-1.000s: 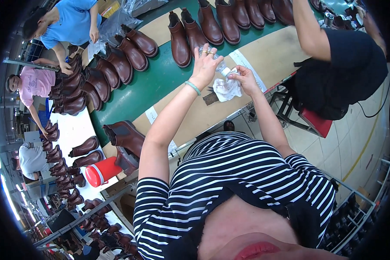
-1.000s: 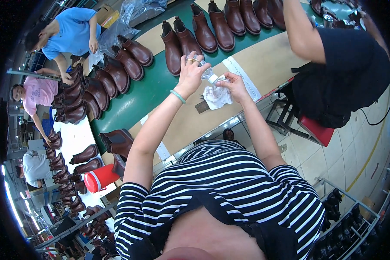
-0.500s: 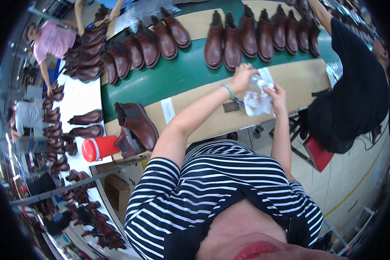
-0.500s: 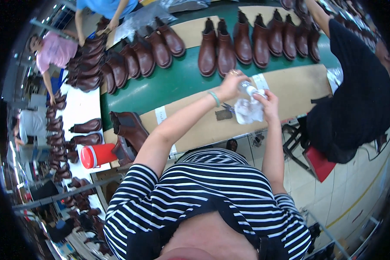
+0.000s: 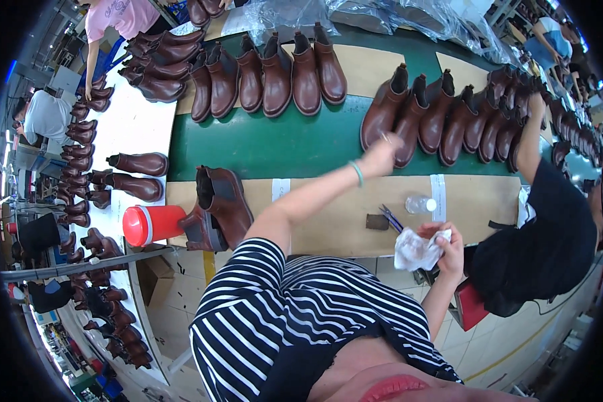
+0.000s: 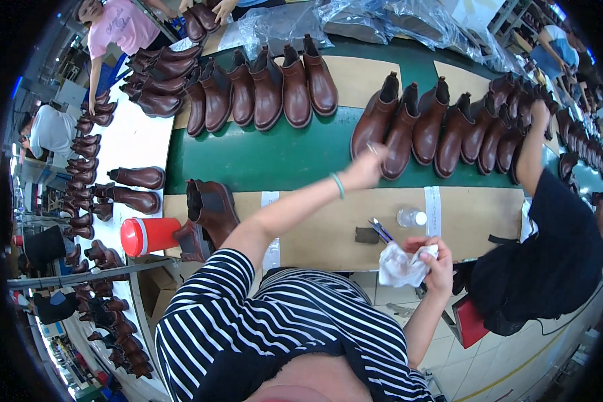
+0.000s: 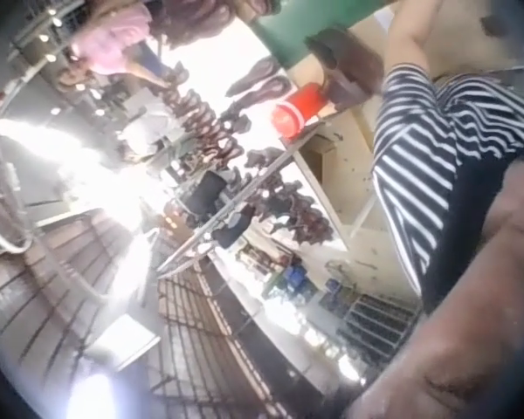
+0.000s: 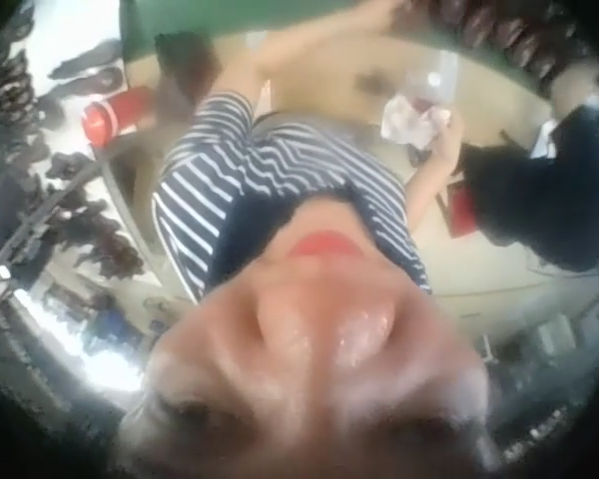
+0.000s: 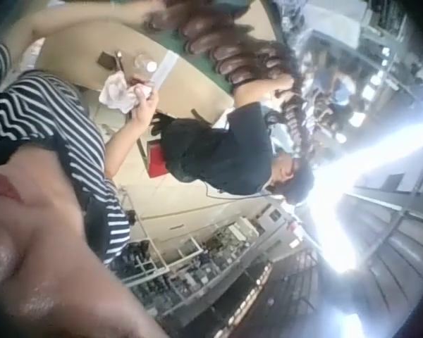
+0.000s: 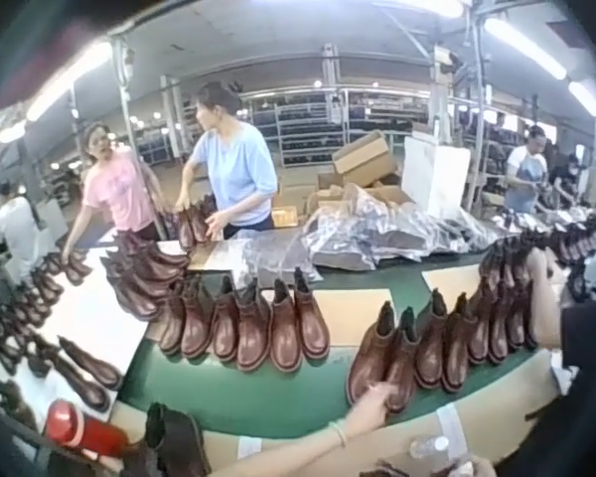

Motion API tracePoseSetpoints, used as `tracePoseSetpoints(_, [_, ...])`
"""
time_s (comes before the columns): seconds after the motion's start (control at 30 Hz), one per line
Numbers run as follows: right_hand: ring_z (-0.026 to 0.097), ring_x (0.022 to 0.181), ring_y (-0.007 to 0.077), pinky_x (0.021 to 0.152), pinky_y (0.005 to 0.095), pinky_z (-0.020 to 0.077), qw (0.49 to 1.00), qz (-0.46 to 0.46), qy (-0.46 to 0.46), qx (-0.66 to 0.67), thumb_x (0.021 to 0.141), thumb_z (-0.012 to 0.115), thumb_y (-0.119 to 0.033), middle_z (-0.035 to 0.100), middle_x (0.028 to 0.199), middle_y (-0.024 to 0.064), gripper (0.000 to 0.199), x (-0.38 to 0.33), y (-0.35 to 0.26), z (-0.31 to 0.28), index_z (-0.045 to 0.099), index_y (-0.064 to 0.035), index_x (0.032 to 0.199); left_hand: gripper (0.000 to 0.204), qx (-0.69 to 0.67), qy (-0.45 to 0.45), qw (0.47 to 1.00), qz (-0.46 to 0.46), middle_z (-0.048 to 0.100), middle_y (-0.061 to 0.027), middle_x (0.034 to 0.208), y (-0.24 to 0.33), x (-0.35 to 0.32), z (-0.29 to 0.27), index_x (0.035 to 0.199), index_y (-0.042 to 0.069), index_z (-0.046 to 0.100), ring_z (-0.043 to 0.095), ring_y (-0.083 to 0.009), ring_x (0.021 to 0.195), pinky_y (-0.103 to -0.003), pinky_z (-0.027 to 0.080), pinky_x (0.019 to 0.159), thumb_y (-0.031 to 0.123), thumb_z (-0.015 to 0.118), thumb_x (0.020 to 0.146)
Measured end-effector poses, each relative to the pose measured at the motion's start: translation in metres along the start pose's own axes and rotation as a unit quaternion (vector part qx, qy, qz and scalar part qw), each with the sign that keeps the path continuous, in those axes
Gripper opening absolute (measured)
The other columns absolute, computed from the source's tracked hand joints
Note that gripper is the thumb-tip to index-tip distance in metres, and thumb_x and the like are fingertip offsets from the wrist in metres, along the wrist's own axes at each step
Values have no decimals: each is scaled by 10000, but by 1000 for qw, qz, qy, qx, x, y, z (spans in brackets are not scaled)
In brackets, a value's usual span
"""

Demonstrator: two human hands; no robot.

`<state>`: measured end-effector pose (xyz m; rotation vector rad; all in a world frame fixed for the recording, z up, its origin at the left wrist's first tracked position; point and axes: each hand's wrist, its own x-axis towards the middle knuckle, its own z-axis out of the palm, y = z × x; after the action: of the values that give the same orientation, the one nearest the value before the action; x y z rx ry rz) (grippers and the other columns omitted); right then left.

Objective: The recorder is inspecting, cleaning, and trimming threads from brown leather boots in a factory setting.

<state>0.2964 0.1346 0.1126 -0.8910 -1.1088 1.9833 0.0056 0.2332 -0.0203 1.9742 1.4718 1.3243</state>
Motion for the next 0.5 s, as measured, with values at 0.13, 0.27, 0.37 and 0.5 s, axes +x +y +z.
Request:
tracePoseSetpoints(0.13, [678, 807, 319, 870, 506, 509, 998, 45, -7, 43, 796, 702, -112, 636, 712, 139, 260, 11, 40, 5, 470, -56, 897, 296, 365, 241, 898, -39, 505, -230, 1003, -83, 96, -140, 961, 6, 561, 490, -412, 963, -498, 405, 797, 26, 580, 666])
tracePoseSetpoints(0.27, [611, 492, 224, 648, 476, 574, 980, 168, 70, 83, 839, 647, -87, 563, 638, 73, 199, 26, 54, 50, 467, -63, 920, 566, 430, 56, 860, -270, 466, -227, 1298, -125, 162, -200, 1211, 100, 550, 465, -383, 1203, -518, 374, 987, 317, 723, 718])
tracePoseSetpoints(0.37, [577, 478, 133, 401, 275, 493, 969, 225, 104, -14, 839, 674, -98, 573, 676, 33, 161, 41, 79, 73, 544, -50, 922, 593, 325, -90, 882, -329, 583, -181, 1219, -181, 163, -232, 1206, 160, 569, 575, -357, 1101, -464, 447, 943, 413, 758, 704])
tracePoseSetpoints(0.5, [510, 431, 110, 383, 275, 440, 961, 236, 123, -71, 845, 682, -125, 530, 642, 11, 165, 35, 97, 78, 545, -66, 915, 352, 290, -62, 901, -316, 653, -178, 1052, -191, 156, -234, 1025, 94, 635, 607, -352, 1019, -445, 473, 871, 315, 716, 764])
